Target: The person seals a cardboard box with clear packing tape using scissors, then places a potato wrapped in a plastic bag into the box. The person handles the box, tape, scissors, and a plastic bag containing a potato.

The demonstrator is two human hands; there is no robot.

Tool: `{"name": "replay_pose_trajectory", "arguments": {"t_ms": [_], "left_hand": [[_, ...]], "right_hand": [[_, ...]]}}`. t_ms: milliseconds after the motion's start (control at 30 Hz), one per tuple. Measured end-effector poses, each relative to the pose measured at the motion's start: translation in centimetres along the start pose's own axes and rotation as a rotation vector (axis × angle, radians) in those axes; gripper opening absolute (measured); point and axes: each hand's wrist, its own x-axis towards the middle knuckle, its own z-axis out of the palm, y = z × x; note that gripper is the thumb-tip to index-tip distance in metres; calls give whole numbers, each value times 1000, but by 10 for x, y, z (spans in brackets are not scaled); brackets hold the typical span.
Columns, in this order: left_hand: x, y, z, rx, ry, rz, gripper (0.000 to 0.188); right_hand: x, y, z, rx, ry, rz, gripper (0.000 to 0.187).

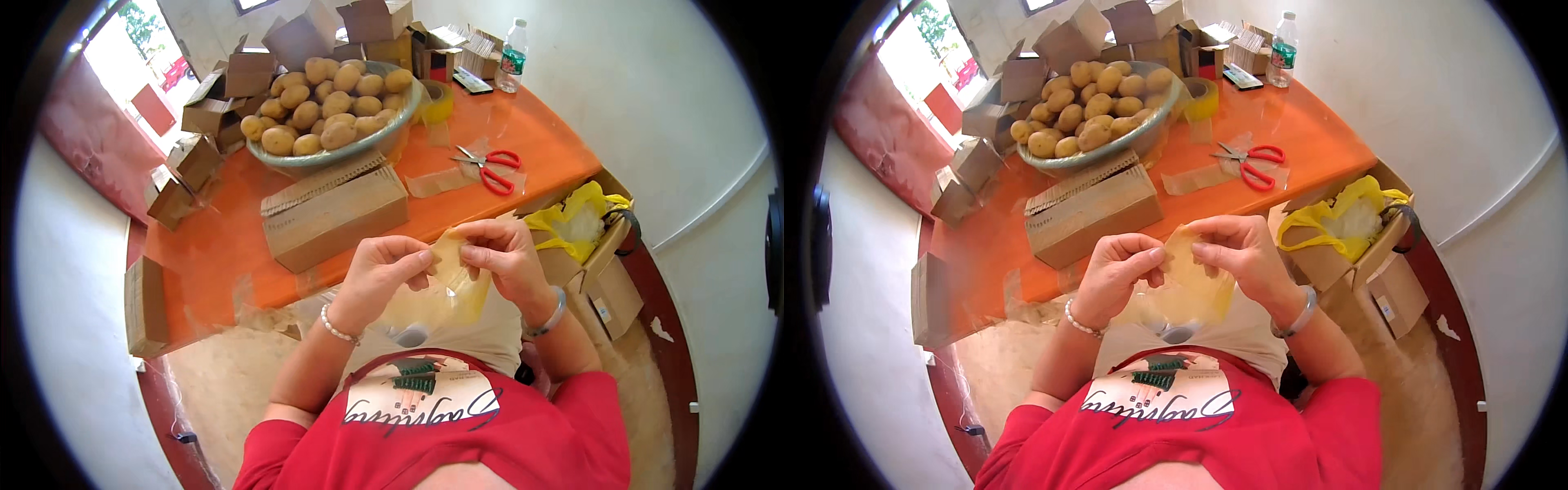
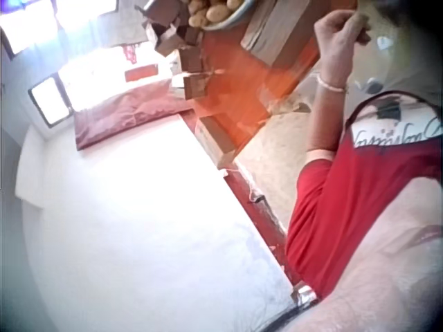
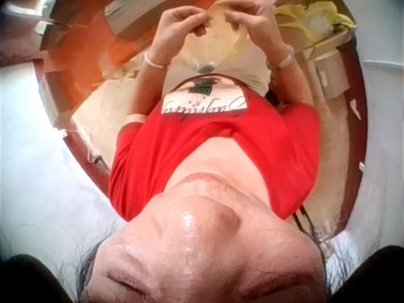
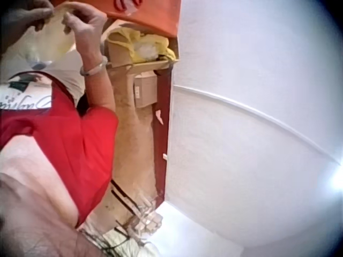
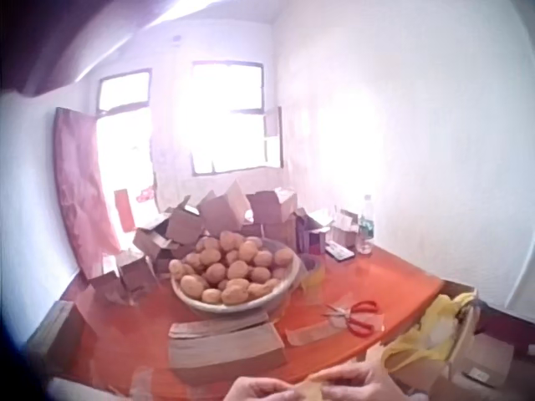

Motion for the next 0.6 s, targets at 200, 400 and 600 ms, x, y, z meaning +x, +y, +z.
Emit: {"name": "replay_pose_trajectory", "arguments": {"t_ms": [200,400,600], "left_hand": [[-1,7,-3,-131,-48,-72,14],[1,8,-13,-226,-81,-115,14],[5,8,-16,-236,-175,-134,16]], "right_hand": [[-2,-7,2,-45,16,-56,22],[2,-11,8,-90,-6,-10,22],[6,-12,5,-9,-93,57,23]]}}
